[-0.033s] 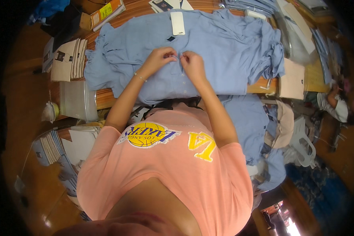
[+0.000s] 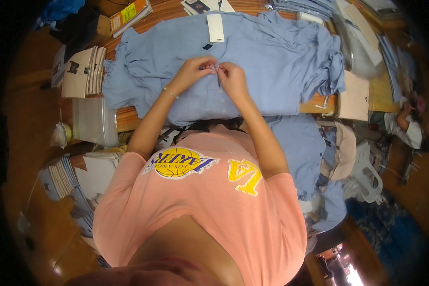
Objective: The person buttons several blue shirts by hand one by one.
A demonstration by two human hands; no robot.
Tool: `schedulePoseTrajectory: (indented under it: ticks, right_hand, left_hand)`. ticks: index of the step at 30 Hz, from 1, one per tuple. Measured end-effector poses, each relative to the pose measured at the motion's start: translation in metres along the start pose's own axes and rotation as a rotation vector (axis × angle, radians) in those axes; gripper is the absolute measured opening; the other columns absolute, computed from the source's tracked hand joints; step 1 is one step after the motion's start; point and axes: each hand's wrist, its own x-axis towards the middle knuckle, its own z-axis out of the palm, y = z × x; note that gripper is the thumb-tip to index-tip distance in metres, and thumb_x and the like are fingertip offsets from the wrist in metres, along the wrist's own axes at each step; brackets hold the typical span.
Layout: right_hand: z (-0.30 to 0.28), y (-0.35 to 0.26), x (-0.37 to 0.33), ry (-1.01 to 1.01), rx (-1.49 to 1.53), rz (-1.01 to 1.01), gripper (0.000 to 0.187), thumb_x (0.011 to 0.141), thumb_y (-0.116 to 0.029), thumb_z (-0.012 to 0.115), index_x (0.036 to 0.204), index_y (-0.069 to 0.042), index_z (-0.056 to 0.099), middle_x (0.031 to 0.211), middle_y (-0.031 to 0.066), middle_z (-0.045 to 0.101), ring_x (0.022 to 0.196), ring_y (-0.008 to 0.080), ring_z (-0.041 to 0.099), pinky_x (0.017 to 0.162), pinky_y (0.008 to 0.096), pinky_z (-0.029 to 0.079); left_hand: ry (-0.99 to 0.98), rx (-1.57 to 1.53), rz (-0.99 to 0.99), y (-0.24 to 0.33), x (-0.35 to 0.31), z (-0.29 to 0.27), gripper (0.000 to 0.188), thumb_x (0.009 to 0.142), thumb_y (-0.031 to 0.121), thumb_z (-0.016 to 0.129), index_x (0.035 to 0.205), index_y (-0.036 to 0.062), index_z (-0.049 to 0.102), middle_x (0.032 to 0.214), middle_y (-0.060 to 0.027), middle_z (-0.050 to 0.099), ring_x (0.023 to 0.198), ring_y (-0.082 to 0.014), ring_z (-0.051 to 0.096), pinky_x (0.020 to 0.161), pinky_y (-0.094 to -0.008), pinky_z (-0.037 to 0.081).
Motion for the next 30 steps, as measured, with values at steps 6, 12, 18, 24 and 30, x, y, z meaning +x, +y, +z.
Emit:
schedulePoseTrajectory:
  ticks: [6,12,18,24,30]
  right_hand:
    - [-0.001,-0.015,-0.021,0.047,0.313,0.003,0.02,0.077,-0.014,0.069,0.082,0.003,0.059,0.062,0.0067,0.055,0.057,0.0138,0.05,0.058,0.0273,0.044]
    - [-0.013,0.006,-0.014,-0.138,0.342,0.207,0.016,0.08,-0.015,0.067,0.092,-0.006,0.06,0.074,-0.0068,0.052,0.062,0.0033,0.043,0.056,0.019,0.034]
    - [-0.137,-0.174,0.101,-0.048,0.329,-0.481,0.024,0.085,-0.022,0.06,0.103,-0.007,0.061,0.086,-0.0027,0.058,0.077,0.0061,0.05,0.07,0.0191,0.039]
    - [-0.174,-0.188,0.054,-0.144,-0.175,-0.693,0.019,0.082,-0.014,0.061,0.097,-0.002,0.059,0.085,-0.0003,0.058,0.082,0.0105,0.052,0.074,0.0232,0.041]
    - [-0.103,-0.084,-0.029,-0.259,0.271,-0.258,0.018,0.077,-0.01,0.067,0.09,-0.001,0.059,0.083,0.0032,0.057,0.079,0.0144,0.053,0.07,0.0264,0.042]
  left_hand:
    - [0.058,0.206,0.427,0.013,0.002,-0.011,0.012,0.079,0.009,0.063,0.088,0.0003,0.06,0.085,-0.011,0.061,0.079,-0.0266,0.058,0.071,-0.032,0.046]
    - [0.346,0.391,0.557,0.046,0.028,-0.054,0.013,0.082,0.008,0.06,0.092,0.0,0.057,0.088,-0.0103,0.061,0.081,-0.025,0.059,0.072,-0.0318,0.046]
    - [0.448,-0.295,0.456,0.157,0.07,-0.14,0.014,0.086,0.011,0.058,0.096,0.0007,0.057,0.09,-0.0058,0.064,0.082,-0.0133,0.06,0.075,-0.0252,0.047]
    - [0.395,-0.106,0.464,0.203,0.008,-0.114,0.011,0.084,0.007,0.062,0.094,0.0016,0.064,0.093,-0.0025,0.065,0.08,-0.0073,0.058,0.072,-0.0201,0.047]
    - [0.245,-0.093,0.001,0.113,-0.059,-0.031,0.015,0.079,0.007,0.068,0.091,-0.0007,0.065,0.083,-0.0043,0.066,0.075,-0.0083,0.059,0.07,-0.0217,0.047]
